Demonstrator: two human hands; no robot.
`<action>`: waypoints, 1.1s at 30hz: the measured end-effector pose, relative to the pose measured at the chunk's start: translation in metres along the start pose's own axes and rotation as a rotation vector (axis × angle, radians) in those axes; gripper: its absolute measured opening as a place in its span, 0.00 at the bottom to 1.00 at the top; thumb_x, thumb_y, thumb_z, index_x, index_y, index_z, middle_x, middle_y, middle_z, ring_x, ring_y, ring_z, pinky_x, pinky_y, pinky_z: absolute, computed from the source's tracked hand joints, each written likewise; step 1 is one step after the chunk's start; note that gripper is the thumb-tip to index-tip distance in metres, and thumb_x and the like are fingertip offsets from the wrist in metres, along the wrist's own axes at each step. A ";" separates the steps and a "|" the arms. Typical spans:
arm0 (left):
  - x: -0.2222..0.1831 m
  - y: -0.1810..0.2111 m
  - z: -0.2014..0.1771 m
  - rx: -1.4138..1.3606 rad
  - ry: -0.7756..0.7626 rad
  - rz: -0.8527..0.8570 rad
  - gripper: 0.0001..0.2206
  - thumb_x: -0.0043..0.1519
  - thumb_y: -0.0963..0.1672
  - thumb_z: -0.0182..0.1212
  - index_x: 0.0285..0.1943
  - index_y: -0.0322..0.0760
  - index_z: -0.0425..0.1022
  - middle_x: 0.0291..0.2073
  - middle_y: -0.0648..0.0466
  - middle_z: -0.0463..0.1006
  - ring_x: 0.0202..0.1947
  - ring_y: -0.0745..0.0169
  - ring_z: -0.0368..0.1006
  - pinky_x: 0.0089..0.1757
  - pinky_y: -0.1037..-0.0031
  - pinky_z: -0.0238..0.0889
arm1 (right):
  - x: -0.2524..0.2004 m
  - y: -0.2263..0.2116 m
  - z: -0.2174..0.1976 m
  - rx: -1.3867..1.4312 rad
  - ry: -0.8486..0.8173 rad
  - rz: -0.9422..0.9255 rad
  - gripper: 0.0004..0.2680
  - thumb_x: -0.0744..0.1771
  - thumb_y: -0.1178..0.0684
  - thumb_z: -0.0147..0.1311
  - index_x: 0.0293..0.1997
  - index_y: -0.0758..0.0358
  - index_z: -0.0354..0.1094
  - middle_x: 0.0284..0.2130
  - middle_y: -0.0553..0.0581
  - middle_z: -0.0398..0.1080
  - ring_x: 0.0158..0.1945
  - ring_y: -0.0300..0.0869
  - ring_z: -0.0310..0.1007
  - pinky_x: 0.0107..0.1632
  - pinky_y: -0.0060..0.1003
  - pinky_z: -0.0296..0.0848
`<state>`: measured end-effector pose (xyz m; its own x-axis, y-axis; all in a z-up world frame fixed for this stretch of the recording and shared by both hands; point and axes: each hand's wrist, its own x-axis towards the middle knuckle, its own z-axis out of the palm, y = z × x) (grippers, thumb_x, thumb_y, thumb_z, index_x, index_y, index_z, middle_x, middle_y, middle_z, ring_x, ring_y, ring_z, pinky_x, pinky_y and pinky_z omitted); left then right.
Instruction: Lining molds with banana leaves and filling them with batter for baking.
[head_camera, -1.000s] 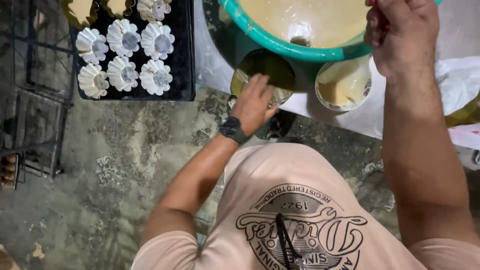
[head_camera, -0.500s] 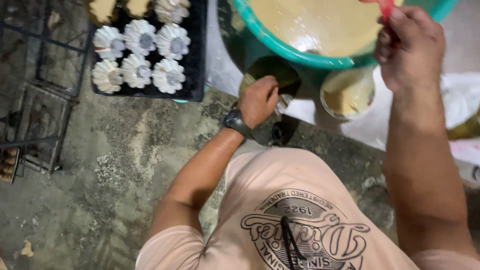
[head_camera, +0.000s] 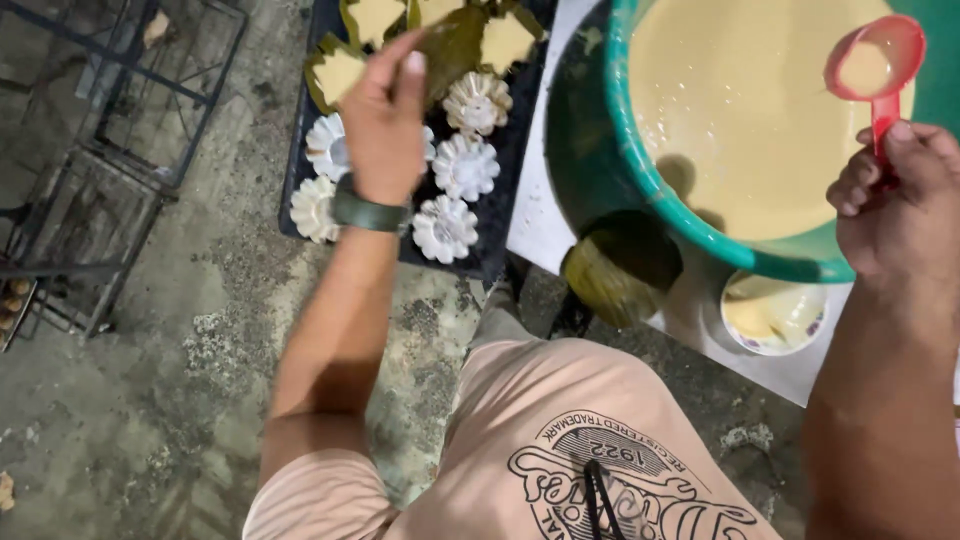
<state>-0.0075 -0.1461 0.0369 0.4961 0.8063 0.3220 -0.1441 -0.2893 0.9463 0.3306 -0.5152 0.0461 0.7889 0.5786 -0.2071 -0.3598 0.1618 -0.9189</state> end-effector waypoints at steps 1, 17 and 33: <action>0.004 0.001 0.003 0.280 0.000 0.191 0.12 0.75 0.40 0.55 0.66 0.31 0.75 0.60 0.44 0.80 0.62 0.56 0.76 0.62 0.68 0.70 | 0.003 0.005 0.000 0.020 0.034 0.007 0.03 0.76 0.57 0.49 0.48 0.63 0.61 0.30 0.54 0.66 0.27 0.37 0.60 0.32 0.30 0.59; -0.005 -0.062 0.017 0.798 -0.502 0.343 0.27 0.62 0.48 0.65 0.67 0.26 0.69 0.63 0.34 0.68 0.66 0.32 0.60 0.63 0.46 0.51 | 0.007 0.027 0.036 -0.126 0.050 -0.011 0.06 0.77 0.61 0.47 0.44 0.68 0.64 0.27 0.57 0.63 0.27 0.39 0.58 0.33 0.33 0.57; 0.014 -0.062 0.036 1.009 -0.584 0.199 0.11 0.59 0.35 0.56 0.50 0.29 0.75 0.57 0.39 0.70 0.60 0.37 0.65 0.55 0.57 0.68 | 0.047 0.024 0.034 -0.106 0.006 0.039 0.03 0.76 0.62 0.49 0.47 0.69 0.65 0.34 0.56 0.69 0.31 0.37 0.63 0.34 0.33 0.58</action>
<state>0.0390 -0.1348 -0.0185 0.8951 0.4190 0.1524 0.3485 -0.8707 0.3471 0.3421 -0.4573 0.0255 0.7784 0.5779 -0.2454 -0.3363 0.0538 -0.9402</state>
